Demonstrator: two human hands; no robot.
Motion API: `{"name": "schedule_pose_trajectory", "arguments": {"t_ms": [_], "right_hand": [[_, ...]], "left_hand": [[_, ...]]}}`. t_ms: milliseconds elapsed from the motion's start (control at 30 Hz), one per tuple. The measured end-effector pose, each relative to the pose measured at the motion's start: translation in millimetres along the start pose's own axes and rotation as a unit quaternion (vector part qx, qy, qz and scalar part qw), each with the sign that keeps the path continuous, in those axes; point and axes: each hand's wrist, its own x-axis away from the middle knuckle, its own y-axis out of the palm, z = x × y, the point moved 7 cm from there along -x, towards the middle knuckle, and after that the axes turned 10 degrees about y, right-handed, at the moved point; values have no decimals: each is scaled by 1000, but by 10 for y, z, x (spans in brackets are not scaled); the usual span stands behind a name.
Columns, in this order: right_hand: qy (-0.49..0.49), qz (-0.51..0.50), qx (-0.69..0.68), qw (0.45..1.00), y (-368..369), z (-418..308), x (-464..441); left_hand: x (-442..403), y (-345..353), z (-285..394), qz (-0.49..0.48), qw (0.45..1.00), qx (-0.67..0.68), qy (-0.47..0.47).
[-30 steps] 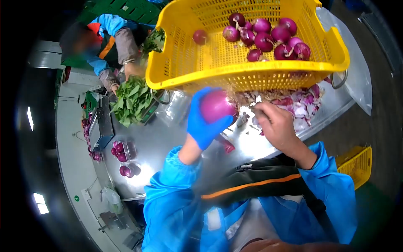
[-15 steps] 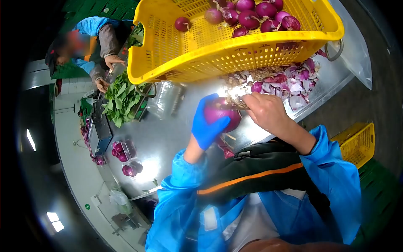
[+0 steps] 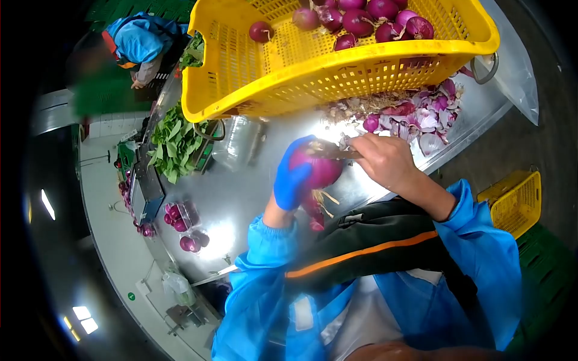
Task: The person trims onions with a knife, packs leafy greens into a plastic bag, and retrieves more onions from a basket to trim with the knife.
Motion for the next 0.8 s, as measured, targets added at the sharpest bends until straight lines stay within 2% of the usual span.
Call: {"name": "schedule_pose_trajectory", "arguments": {"t_ms": [133,333,467,533,633,667,733,800], "right_hand": [[-24,-27,31,999,-35,-114,-60],[-24,-16,1,1000,113,-1,-50],[54,-17,38,998,288,609,124],[99,-15,-4,995,218,660,135],[76,13,-94,993,172,416,64],[111,-9,-167,980,175,382,37],[185,-152,-209,948,163,293,-20],[190,-207,-201,938,102,161,-39]], "left_hand": [[11,-34,-15,-1,997,-72,25],[62,-52,-25,12,993,-111,25],[85,-29,-55,-14,999,-33,27],[90,-37,-44,-4,999,-18,34],[8,-5,-142,2,1000,24,-14],[10,7,-186,1,998,47,-29],[43,119,-161,5,995,70,-65],[14,203,-147,9,991,94,-94]]}}
